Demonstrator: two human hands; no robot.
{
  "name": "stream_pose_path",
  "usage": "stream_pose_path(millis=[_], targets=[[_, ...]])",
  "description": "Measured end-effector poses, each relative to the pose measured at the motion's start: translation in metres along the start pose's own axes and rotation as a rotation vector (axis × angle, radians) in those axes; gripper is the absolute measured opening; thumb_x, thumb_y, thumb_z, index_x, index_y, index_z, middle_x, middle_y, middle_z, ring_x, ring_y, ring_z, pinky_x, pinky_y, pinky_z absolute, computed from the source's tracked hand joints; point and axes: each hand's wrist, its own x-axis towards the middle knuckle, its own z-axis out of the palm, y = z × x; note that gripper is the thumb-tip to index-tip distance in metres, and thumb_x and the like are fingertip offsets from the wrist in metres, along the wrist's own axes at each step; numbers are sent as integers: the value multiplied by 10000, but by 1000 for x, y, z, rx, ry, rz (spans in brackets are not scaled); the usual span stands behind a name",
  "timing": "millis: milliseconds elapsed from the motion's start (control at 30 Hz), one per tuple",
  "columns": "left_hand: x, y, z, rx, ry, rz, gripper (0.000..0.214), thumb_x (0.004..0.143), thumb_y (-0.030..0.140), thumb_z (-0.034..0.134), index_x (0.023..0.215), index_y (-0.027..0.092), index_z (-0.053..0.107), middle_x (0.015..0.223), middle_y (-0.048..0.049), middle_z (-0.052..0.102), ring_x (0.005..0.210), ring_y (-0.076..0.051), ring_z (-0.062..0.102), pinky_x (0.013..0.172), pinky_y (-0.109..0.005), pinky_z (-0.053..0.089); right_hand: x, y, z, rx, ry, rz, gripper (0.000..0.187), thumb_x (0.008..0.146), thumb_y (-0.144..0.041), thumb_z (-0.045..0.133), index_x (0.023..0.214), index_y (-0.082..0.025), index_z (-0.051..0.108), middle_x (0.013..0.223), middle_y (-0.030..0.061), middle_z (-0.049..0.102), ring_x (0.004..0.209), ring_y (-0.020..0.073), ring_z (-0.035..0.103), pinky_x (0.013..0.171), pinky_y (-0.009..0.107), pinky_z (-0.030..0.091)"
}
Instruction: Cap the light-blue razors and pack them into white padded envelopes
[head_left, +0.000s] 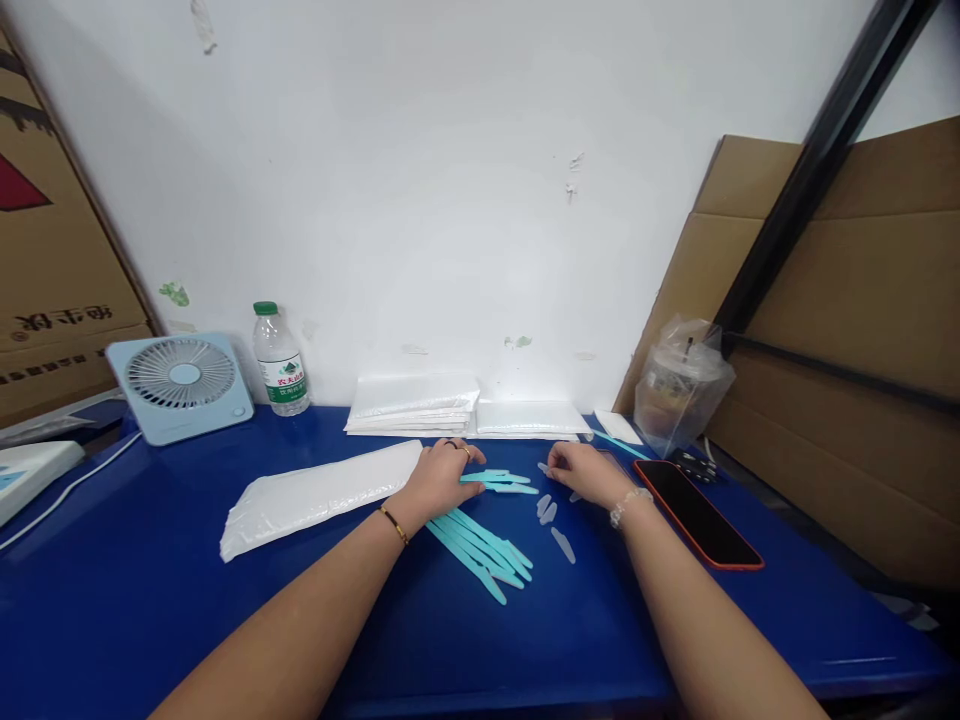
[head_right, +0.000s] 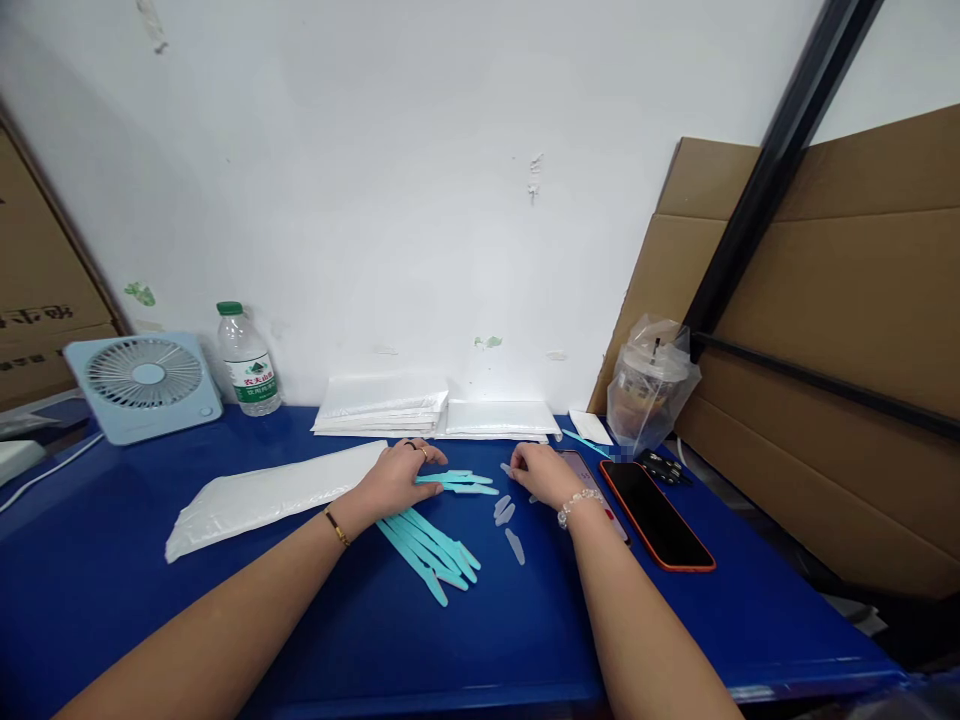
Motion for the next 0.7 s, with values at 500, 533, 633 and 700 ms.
stream_pose_path(millis=[500,533,633,700], targets=[[-4,7,-4,-317,-227,51,263,738,436,564,819,195,632,733,-5,616,653,-129,538,585,-220,389,-10,-26,-17,517,-68,-73,319,716,-445,621,841,-152,639,729,36,637,615,130,565,599,252,454],[-2,6,-5,-359,-188,19,290,735,452,560,826,185,624,731,-7,610,652,-129,534,580,-217,393,-12,-28,-20,527,-77,-80,327,715,-454,623,826,-148,647,724,38,636,607,126,555,593,250,450],[1,1,-8,-410,-129,-45,349,714,489,566,816,159,612,699,-9,583,636,-126,514,573,-219,397,-14,-31,-25,536,-87,-100,342,725,-466,614,815,-139,661,718,42,634,601,123,539,586,248,442],[2,-1,-9,-429,-122,-54,370,706,502,568,815,151,611,700,-12,575,634,-126,506,575,-224,397,-15,-31,-26,525,-89,-100,347,725,-469,613,813,-138,664,712,42,633,600,123,535,581,247,440]])
